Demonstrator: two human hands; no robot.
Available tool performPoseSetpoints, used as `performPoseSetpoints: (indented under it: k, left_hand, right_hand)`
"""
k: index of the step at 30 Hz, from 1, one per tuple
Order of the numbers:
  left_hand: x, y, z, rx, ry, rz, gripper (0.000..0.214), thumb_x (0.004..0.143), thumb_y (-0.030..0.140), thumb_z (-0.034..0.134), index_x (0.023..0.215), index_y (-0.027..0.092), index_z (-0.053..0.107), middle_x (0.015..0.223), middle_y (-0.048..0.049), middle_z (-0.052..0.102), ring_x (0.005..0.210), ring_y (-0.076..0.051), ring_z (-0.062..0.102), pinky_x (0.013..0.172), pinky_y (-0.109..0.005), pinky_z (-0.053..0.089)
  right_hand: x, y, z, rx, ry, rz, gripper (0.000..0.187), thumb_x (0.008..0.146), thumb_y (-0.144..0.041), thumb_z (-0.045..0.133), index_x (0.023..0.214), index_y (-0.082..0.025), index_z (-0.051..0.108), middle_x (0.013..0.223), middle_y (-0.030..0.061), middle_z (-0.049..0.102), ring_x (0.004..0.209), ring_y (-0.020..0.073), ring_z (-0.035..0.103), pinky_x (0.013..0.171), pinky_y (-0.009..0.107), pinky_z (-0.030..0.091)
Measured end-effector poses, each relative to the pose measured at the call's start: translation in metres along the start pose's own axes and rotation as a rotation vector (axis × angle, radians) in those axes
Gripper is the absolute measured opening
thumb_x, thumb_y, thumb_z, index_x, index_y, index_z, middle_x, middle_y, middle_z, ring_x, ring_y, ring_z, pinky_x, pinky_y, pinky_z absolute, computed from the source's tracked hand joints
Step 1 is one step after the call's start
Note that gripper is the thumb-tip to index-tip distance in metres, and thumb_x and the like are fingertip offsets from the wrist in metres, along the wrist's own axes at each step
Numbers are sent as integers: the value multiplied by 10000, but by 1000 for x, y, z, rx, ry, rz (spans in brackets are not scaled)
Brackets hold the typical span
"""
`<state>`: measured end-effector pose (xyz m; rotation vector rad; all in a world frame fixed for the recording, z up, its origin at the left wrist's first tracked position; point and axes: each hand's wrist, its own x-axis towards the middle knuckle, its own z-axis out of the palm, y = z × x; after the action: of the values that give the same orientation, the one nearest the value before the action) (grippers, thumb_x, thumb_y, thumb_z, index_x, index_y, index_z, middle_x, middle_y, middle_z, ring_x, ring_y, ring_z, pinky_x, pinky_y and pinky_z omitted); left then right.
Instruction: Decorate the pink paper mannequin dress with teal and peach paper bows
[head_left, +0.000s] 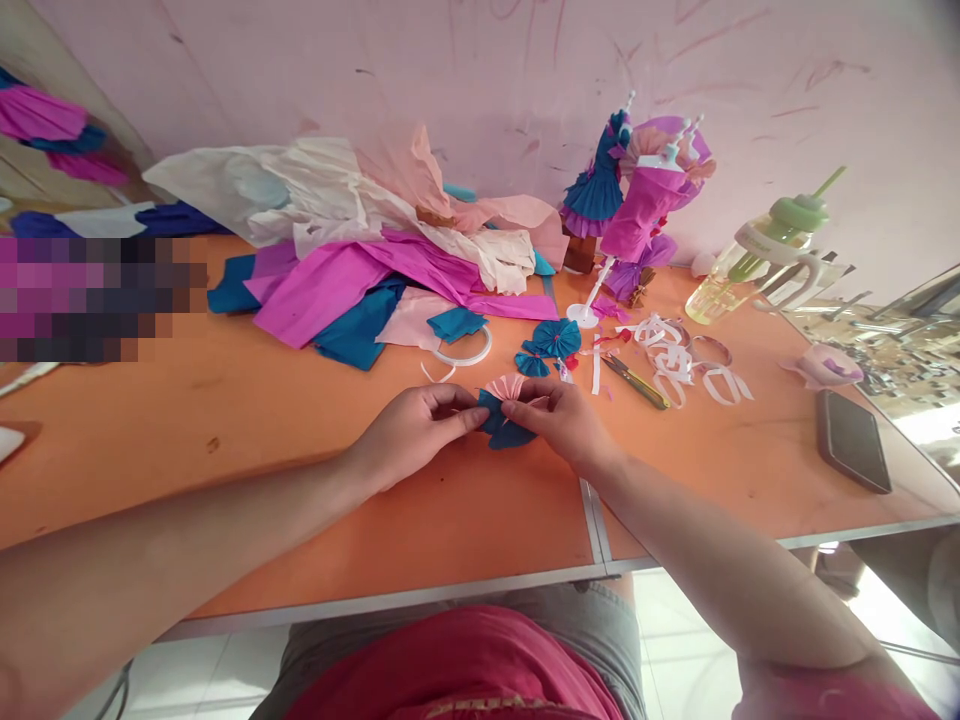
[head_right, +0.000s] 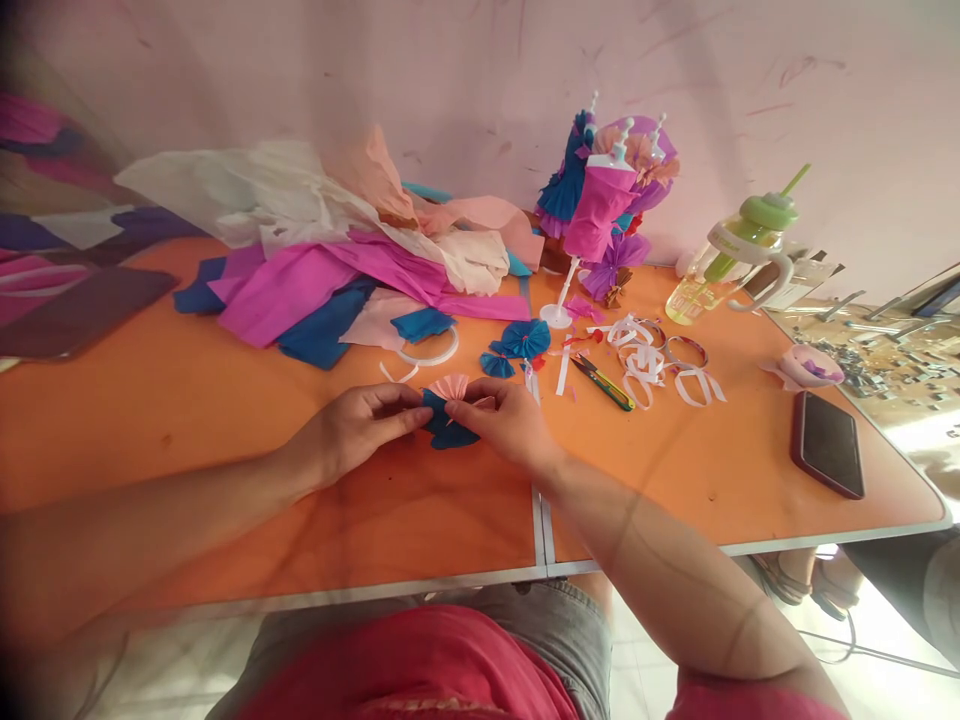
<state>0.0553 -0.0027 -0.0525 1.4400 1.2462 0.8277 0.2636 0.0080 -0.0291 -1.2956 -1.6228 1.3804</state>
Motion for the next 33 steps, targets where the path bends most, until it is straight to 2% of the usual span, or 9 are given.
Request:
performPoseSetpoints:
  k: [3, 7, 10, 13, 17, 20, 25, 29, 33]
  left_hand:
    - [-1, 2, 0, -34, -87, -9, 371, 784, 530, 700, 966, 208, 709, 949, -24, 738, 907, -217, 666, 809, -300, 486]
    - [0, 1, 0, 17, -157, -41, 403, 758, 529, 721, 991, 199, 724, 1000, -49, 740, 970, -269, 667, 886, -374, 491]
    - [-2, 5, -1, -23, -216, -33, 450, 737, 505, 748, 1066, 201, 710, 1072, -58, 735, 1031, -287, 659, 917, -385, 496]
    - [-7, 15, -2, -89, -222, 20, 457, 791, 502, 702, 1150, 221, 663, 1157, -47, 706, 1080, -264, 641, 906, -344, 501]
    - [-8, 13, -2, -51, -285, 18, 365, 834, 518, 644, 995, 195, 695, 944, -45, 725, 923, -225, 667, 807, -305, 515]
    - [-2, -1, -1, 45, -202, -6, 341, 745, 509, 730, 861, 189, 697, 751, -25, 693, 736, -199, 647, 647, -272, 491]
    - [1, -3, -3, -15, 57, 36, 381, 735, 539, 725, 857, 181, 675, 752, -15, 681, 686, -161, 607, 620, -243, 452]
    - [-6, 14, -4, -110, 69, 44, 340, 768, 497, 714, 841, 170, 657, 720, -8, 652, 695, -154, 595, 676, -254, 452]
    - [-8, 20, -5, -200, -72, 64, 329, 806, 486, 666, 943, 187, 644, 753, -8, 655, 692, -165, 597, 689, -276, 458]
  right_hand:
    - [0, -1, -1, 59, -9, 62, 298, 733, -465, 742, 803, -198, 628, 709, 33, 719, 687, 191, 704, 628, 297, 547]
    - [2, -1, -4, 48, -2, 44, 283, 733, -453, 739, 796, -197, 635, 678, 21, 692, 672, 181, 683, 614, 293, 531]
    - [3, 0, -6, 52, -31, 25, 330, 714, -451, 754, 878, -205, 609, 645, -8, 658, 610, 155, 650, 548, 260, 494]
    - [2, 2, -8, 8, -130, 8, 474, 655, -408, 809, 986, -231, 519, 654, -41, 650, 594, 141, 636, 532, 237, 479]
    - [-5, 2, -6, -135, -272, -76, 549, 640, -375, 826, 1027, -247, 459, 711, -42, 662, 664, 152, 660, 610, 256, 507]
    - [-10, -2, -3, -214, -223, -151, 548, 700, -402, 784, 1108, -249, 452, 750, -33, 662, 690, 152, 661, 653, 274, 506]
    - [-14, -7, 0, -254, -36, -195, 712, 682, -410, 795, 1238, -257, 377, 845, -15, 662, 722, 150, 642, 679, 295, 509]
    - [-14, -6, 2, -220, 24, -209, 398, 771, -302, 701, 1076, -254, 450, 852, -16, 662, 723, 136, 646, 644, 270, 511]
    - [-14, -7, 3, -196, 26, -204, 258, 792, -261, 671, 997, -241, 516, 869, -1, 677, 775, 141, 667, 674, 273, 533]
